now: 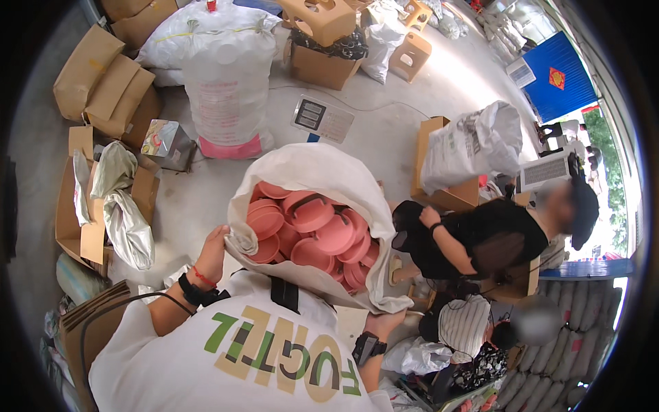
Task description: The person ties a large white sack filled with pink plastic bowls using a yellow plastic strap. They then open the sack, remove several bowls, and place them into a cardboard box. Finally, they walk to a table and place a small pink container on it.
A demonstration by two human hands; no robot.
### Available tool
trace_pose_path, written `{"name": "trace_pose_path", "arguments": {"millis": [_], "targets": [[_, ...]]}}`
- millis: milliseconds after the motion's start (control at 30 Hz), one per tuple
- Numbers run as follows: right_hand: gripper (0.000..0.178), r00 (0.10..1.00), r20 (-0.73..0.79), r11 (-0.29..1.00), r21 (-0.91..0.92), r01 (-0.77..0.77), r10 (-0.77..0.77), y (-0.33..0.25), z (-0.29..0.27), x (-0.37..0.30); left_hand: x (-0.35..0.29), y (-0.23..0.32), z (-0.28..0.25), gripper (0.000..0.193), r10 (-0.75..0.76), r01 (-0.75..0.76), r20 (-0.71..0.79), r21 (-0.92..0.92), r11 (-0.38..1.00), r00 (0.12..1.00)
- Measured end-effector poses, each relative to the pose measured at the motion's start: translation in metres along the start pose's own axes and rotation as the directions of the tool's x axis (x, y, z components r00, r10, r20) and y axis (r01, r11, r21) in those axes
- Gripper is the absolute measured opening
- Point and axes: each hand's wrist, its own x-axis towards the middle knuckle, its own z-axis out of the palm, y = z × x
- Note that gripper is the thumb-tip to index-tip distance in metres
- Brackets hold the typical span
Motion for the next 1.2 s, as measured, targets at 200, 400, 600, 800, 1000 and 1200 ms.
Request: {"name": "trace_pose_path", "arguments": {"millis": [200,400,600,800,1000,1200], "targets": [[0.019,0.974,0.194,0.993,-0.041,-0.109,0.115,0.019,0.05,0.039,0.009,-0.008,-0.029,0.03,-0.004,0.001,-0.103,-0.022,1.0,0.995],[0.022,0.971,0.197,0.977,-0.194,-0.093,0.132,0.009,0.149,0.037,0.051,0.015,-0.012,0.03,0.11,-0.147,-0.179,-0.213,0.966,0.978],[0.025,0.947,0.298,0.981,-0.186,-0.062,0.116,-0.001,0.188,0.068,0.093,0.052,0.016,0.027,0.199,-0.253,-0.179,-0.363,0.897,0.963],[0.027,0.933,0.351,0.972,-0.233,0.003,0.082,-0.001,0.202,0.094,0.1,0.067,0.037,0.024,0.226,-0.282,-0.185,-0.384,0.879,0.956],[0.03,0.849,0.491,0.87,-0.487,0.081,0.196,-0.011,0.188,0.109,0.108,0.044,0.042,0.027,0.216,-0.328,-0.307,-0.385,0.863,0.927],[0.02,0.765,0.602,0.799,-0.566,0.205,0.23,-0.022,0.192,0.117,0.103,0.031,0.04,0.031,0.215,-0.371,-0.372,-0.426,0.825,0.903]]}}
